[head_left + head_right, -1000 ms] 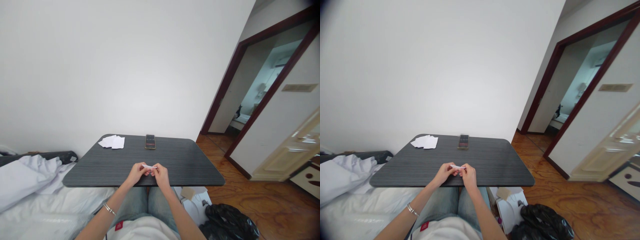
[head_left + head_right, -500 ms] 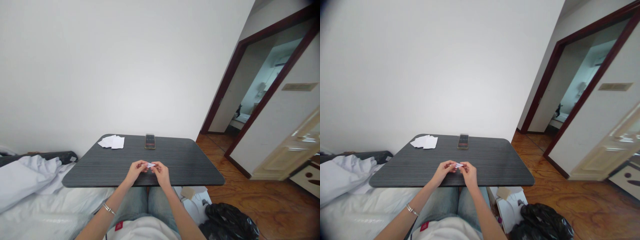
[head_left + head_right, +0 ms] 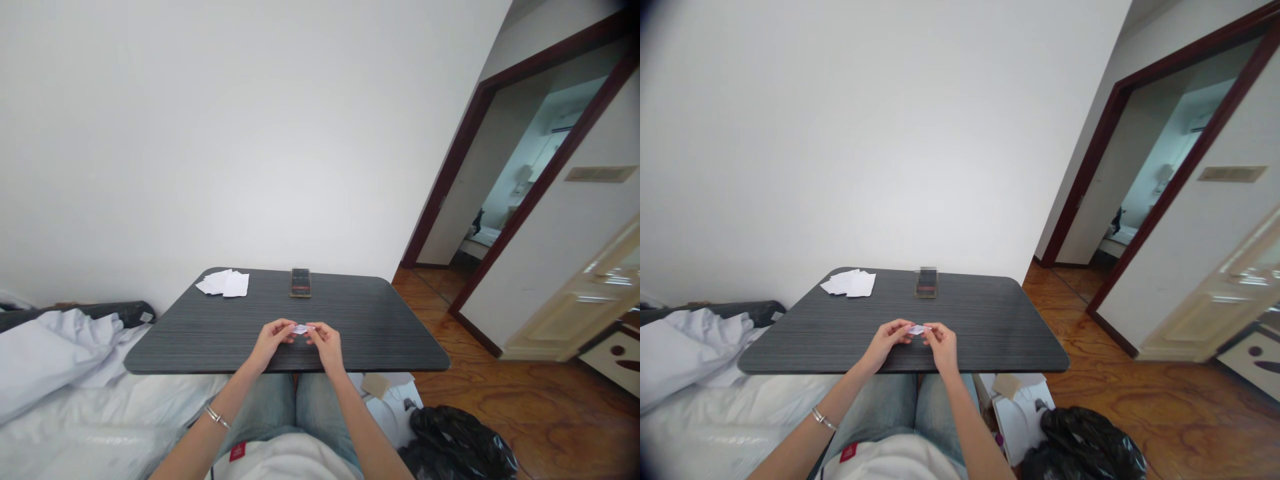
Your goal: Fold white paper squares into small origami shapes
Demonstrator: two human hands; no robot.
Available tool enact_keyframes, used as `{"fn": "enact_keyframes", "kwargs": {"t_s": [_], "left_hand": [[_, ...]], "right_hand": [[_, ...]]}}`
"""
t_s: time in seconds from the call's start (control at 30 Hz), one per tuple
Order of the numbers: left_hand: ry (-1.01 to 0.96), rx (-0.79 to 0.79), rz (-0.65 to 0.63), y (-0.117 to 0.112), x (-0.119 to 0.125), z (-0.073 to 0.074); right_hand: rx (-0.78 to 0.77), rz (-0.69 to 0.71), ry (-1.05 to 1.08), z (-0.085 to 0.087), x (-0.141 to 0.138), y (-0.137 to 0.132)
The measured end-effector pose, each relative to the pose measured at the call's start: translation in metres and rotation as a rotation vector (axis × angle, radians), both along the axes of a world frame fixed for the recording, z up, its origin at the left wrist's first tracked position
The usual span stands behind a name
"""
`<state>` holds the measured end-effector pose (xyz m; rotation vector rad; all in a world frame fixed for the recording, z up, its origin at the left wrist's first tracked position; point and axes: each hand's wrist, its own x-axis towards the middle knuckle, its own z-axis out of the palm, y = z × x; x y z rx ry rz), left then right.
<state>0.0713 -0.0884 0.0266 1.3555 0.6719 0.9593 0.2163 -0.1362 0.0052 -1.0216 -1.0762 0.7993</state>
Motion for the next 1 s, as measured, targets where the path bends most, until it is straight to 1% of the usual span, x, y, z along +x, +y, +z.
{"fn": "enact_keyframes", "kwargs": {"t_s": [0.2, 0.53, 0.77, 1.0], "left_hand": [[0.011, 0.013, -0.028, -0.0005, 0.0, 0.0005], [0.021, 0.021, -0.003, 0.0019, -0.0001, -0.0042], [0.026, 0.064, -0.008, 0.0025, -0.0003, -0.0044], [0.013, 0.053, 0.011, 0.0033, -0.0005, -0.0054]], "right_hand": [[-0.011, -0.018, 0.047, -0.0007, 0.0006, 0.0015], [-0.028, 0.018, 0.07, -0.0034, 0.0015, 0.002], [-0.03, 0.002, 0.076, -0.0071, 0.0013, 0.0039], [-0.028, 0.026, 0.074, -0.0078, 0.0014, 0.005]]}}
